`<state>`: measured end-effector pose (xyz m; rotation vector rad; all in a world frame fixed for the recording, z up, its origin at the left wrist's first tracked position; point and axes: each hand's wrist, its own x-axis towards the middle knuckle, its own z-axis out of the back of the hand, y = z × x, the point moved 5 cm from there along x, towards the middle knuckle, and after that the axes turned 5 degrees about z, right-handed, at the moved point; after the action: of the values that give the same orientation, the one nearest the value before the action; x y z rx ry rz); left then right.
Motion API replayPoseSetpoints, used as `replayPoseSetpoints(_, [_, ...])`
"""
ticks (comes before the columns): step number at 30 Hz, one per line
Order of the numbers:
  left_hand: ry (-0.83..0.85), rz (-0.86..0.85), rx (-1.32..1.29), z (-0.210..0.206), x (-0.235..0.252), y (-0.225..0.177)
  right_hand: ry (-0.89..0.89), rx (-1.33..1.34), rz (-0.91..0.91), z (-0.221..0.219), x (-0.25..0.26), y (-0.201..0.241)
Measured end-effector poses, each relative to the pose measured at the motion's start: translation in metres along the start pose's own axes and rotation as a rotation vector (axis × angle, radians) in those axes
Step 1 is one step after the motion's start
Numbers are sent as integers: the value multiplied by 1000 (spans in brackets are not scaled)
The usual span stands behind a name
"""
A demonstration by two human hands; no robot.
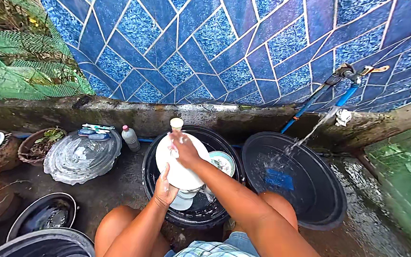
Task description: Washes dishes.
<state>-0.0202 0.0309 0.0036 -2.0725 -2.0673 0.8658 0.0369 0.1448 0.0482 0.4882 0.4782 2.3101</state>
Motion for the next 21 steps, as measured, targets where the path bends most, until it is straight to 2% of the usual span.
replayPoseSetpoints(2, [-16,-12,-45,4,0,-2,97,58,185,-15,-2,25])
replayPoseSetpoints(4, [-23,-23,-55,5,-2,-7,73,91,177,-13,-1,25])
replayPoseSetpoints(6, [-38,-29,-45,4,-2,-14,-65,62,23,-2,7,8])
replayPoseSetpoints(8, [-49,-35,-48,5,-4,-17,-199,64,-219,13,11,-14])
replayPoseSetpoints(10, [-55,-36,-53,6,-5,-17,-129,134,-485,22,13,-40])
replayPoseSetpoints(13, [-70,5,-37,9,-7,-9,-46,297,-646,23,14,-77])
replayPoseSetpoints(16, [-60,114,41,11,-10,-1,15,277,-622,26,16,-86])
replayPoseSetpoints(21, [-38,218,84,11,-11,8,228,137,-306,20,33,-81])
